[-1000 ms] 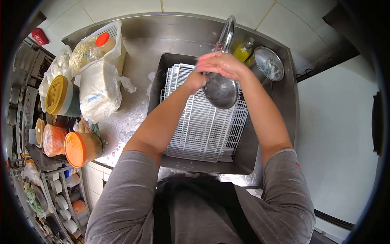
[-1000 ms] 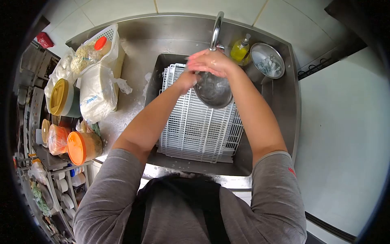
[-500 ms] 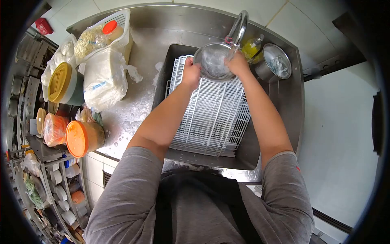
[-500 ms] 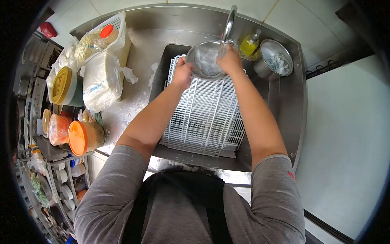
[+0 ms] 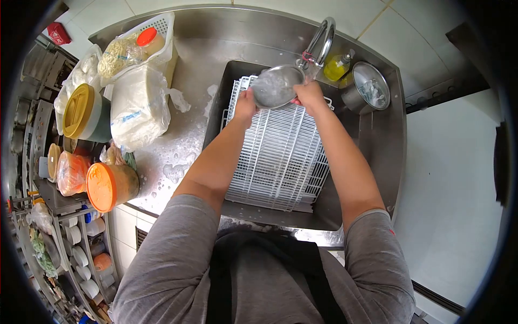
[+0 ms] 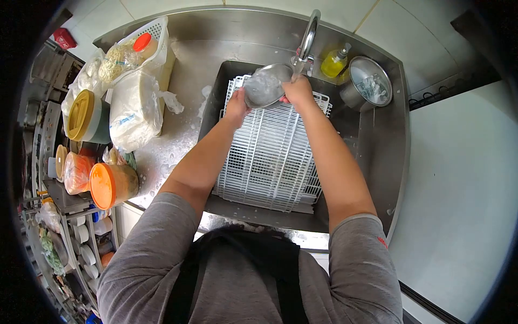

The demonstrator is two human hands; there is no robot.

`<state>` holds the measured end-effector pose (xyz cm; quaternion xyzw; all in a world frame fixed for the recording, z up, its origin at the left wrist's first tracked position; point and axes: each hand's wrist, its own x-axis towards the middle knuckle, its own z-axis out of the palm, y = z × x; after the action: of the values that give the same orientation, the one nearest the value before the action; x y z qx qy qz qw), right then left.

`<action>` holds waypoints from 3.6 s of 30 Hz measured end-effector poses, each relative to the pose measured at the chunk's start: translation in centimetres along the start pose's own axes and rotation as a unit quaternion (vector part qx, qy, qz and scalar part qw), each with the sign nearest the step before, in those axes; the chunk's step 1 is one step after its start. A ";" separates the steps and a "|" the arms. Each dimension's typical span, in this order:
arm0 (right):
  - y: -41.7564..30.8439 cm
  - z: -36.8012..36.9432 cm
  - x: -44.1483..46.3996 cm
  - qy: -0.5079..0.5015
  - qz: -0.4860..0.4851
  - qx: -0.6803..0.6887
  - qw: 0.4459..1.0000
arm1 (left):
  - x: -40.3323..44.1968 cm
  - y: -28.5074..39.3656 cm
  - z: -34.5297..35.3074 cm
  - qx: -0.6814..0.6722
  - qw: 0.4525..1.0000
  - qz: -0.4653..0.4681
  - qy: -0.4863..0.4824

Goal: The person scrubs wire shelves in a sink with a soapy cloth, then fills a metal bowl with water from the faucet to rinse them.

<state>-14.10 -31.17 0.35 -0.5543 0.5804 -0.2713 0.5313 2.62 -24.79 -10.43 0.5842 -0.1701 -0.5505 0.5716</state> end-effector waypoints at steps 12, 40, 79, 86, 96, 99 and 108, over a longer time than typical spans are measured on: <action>-3.9 -0.7 -5.4 0.104 -0.129 -0.090 0.982 | 1.3 -2.7 2.1 0.393 0.899 0.189 -0.034; -2.4 -4.4 -6.7 0.158 -0.269 -0.138 0.940 | 1.7 -0.3 4.3 0.538 0.723 0.389 -0.189; -3.9 -4.7 -10.5 0.003 -0.016 0.400 0.917 | -6.8 15.3 1.1 0.566 0.763 0.169 -0.263; -5.6 -5.3 -12.0 -0.004 -0.033 0.425 0.904 | -10.0 15.8 -0.1 0.554 0.754 0.230 -0.267; -5.5 -8.0 -11.4 0.029 0.010 0.320 0.947 | -14.0 15.8 -1.1 0.618 0.669 0.356 -0.209; -4.8 -8.6 -10.8 0.036 0.022 0.321 0.946 | -15.3 16.0 -1.1 0.627 0.664 0.359 -0.190; -4.8 -9.7 -10.6 0.063 0.038 0.332 0.940 | -17.6 16.1 -1.1 0.634 0.642 0.386 -0.190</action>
<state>-23.17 -25.06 10.79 -0.3058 0.5101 -0.4624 0.6577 4.61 -14.38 10.97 0.5677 -0.7924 -0.1362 0.1769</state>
